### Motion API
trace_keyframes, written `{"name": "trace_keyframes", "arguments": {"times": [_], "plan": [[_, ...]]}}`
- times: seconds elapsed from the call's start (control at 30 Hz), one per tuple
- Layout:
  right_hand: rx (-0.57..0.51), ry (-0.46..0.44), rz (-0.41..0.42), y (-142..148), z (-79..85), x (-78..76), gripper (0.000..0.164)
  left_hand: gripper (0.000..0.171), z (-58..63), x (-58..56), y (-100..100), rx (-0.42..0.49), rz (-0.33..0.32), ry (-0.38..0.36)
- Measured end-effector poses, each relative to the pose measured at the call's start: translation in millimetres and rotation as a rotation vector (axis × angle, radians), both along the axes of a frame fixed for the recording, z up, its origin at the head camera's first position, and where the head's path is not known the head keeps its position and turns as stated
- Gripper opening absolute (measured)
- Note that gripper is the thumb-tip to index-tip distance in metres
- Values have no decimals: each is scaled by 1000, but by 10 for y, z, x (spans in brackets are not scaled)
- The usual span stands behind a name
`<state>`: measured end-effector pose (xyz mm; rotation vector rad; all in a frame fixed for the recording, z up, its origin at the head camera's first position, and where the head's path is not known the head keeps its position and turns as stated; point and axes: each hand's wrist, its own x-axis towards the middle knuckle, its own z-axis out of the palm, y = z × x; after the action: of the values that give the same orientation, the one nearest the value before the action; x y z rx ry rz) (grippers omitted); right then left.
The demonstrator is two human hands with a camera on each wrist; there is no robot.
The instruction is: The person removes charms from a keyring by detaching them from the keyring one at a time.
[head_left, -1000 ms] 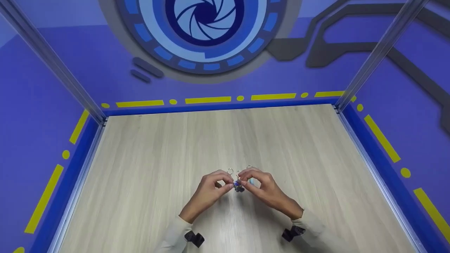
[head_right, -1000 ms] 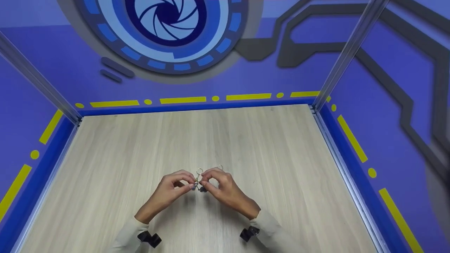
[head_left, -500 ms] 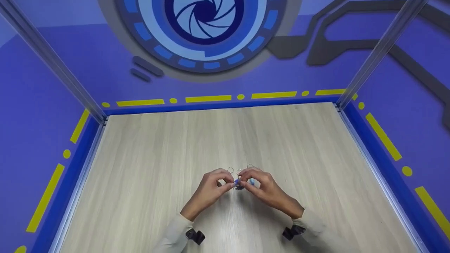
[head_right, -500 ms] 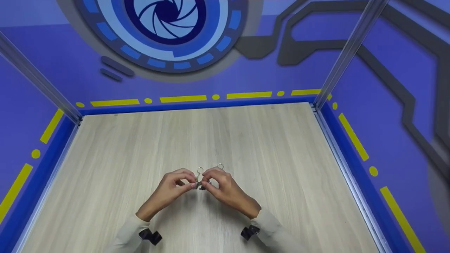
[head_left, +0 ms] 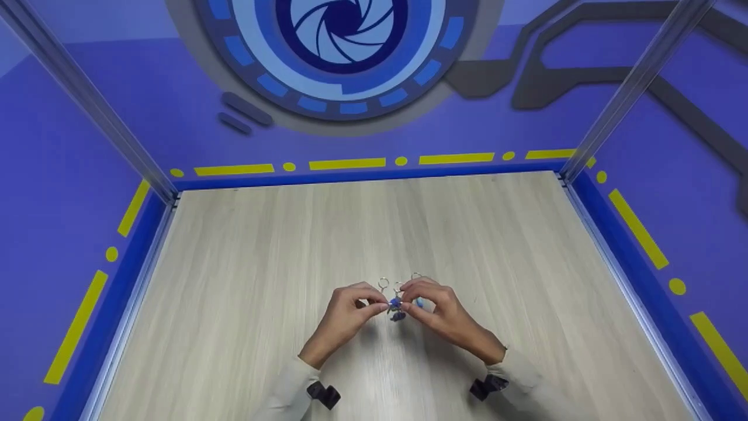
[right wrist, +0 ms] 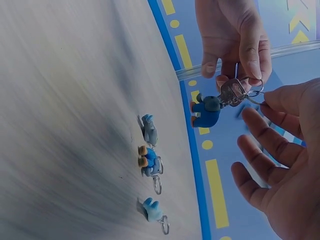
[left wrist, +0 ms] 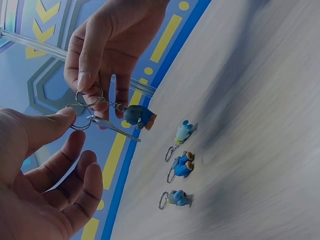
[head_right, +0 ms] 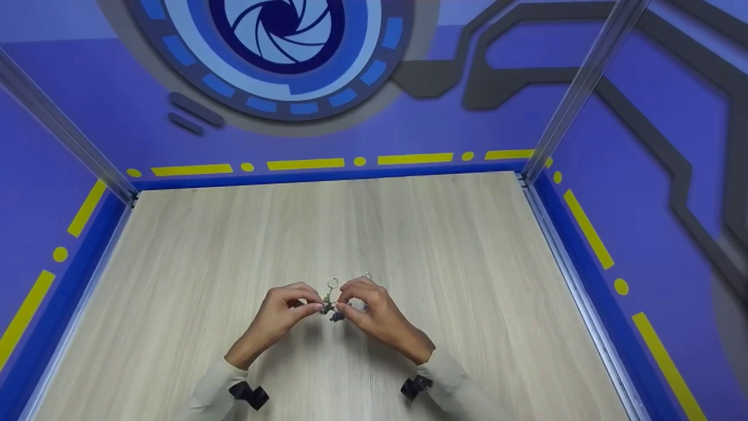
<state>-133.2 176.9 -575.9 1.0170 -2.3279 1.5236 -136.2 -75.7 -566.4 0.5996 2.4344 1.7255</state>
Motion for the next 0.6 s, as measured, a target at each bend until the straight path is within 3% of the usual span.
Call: {"name": "trace_keyframes", "arguments": {"times": [0.6], "plan": [[-11,-85,-12,-5,-54,0,10,5,-13,17,35,40,28,7]]}}
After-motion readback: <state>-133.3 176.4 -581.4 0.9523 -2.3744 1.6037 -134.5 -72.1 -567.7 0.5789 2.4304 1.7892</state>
